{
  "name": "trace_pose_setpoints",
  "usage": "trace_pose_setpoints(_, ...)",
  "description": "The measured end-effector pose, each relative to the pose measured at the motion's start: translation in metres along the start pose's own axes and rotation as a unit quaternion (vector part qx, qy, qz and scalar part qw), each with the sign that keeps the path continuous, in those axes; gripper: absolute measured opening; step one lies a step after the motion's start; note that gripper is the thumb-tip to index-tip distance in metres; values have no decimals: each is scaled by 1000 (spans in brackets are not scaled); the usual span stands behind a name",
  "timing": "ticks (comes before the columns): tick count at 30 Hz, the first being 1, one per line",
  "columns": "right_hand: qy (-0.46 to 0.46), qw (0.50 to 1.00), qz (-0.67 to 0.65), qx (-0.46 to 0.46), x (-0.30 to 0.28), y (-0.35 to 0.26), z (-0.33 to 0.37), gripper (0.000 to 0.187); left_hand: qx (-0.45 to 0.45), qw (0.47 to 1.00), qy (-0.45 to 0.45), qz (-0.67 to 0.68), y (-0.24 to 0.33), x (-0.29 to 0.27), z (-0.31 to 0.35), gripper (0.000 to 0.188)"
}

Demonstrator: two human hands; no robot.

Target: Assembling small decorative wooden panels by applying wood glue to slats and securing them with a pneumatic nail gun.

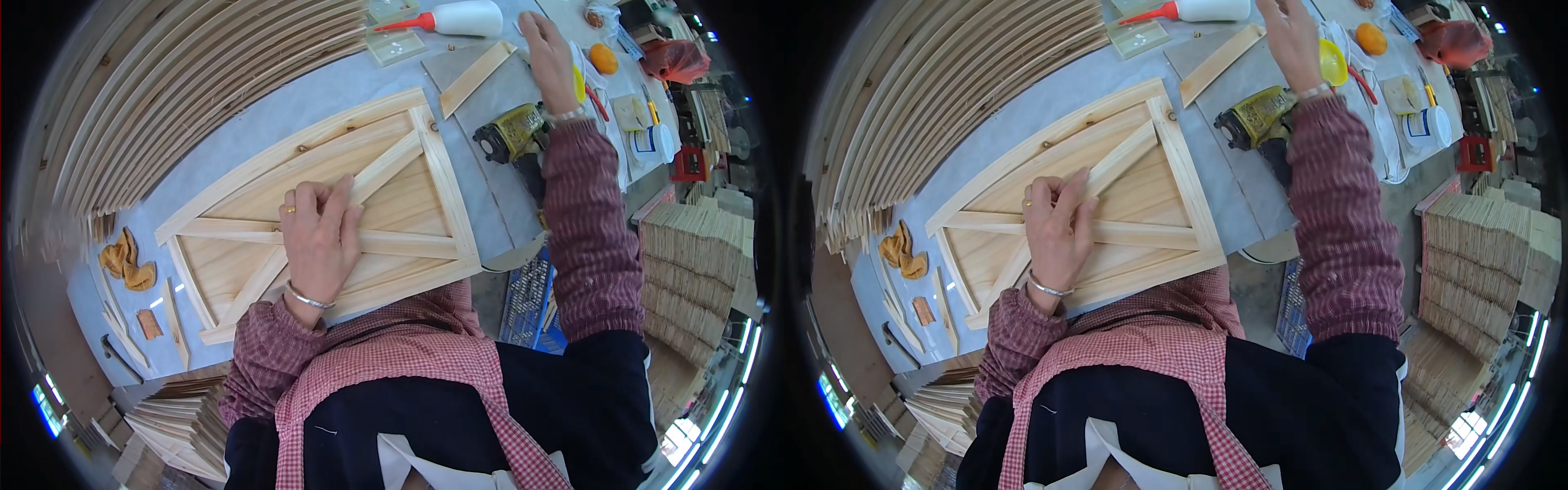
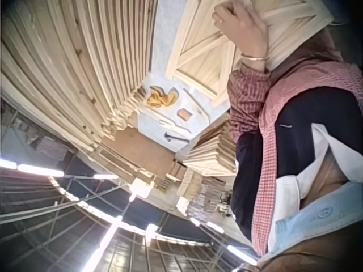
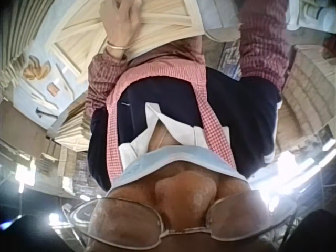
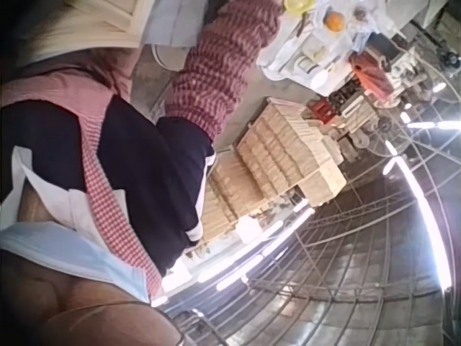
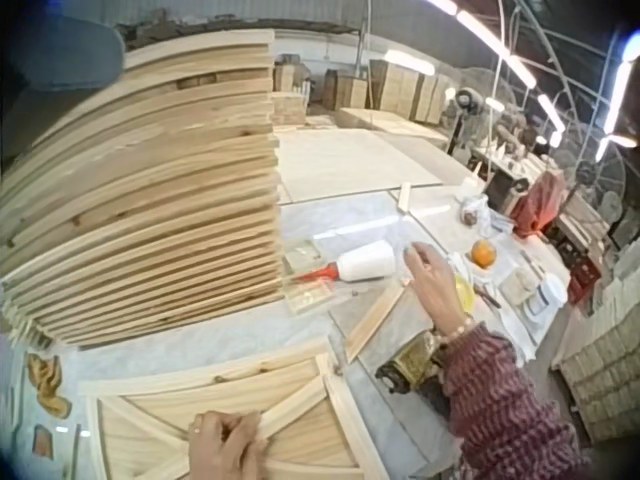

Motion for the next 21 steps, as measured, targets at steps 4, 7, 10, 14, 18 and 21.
trace_pose_setpoints(4,-4,997,-78,8,-13,-36,59,37,-3,999,11,-38,-1,6,-1,33)
trace_pose_setpoints(7,-39,992,-93,78,-9,-53,115,29,-2,998,14,-59,-2,10,-1,33)
trace_pose_setpoints(10,-104,984,-113,94,3,-64,168,24,1,997,26,-69,-1,9,-4,33)
trace_pose_setpoints(14,-178,979,-59,77,20,-82,202,21,9,997,26,-72,1,10,-6,32)
trace_pose_setpoints(18,-173,984,-31,31,28,-80,216,21,10,997,24,-71,3,9,-4,33)
trace_pose_setpoints(21,-174,983,-29,39,32,-78,219,22,23,996,32,-78,0,8,-4,33)
Point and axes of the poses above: each hand's wrist, its own z-axis away from the middle knuckle, its own x-axis out of the palm, y = z × x, the point moved 2 cm from there along -z, towards the middle knuckle, and after that the axes turned 15 degrees about -z, right-handed, at the moved point
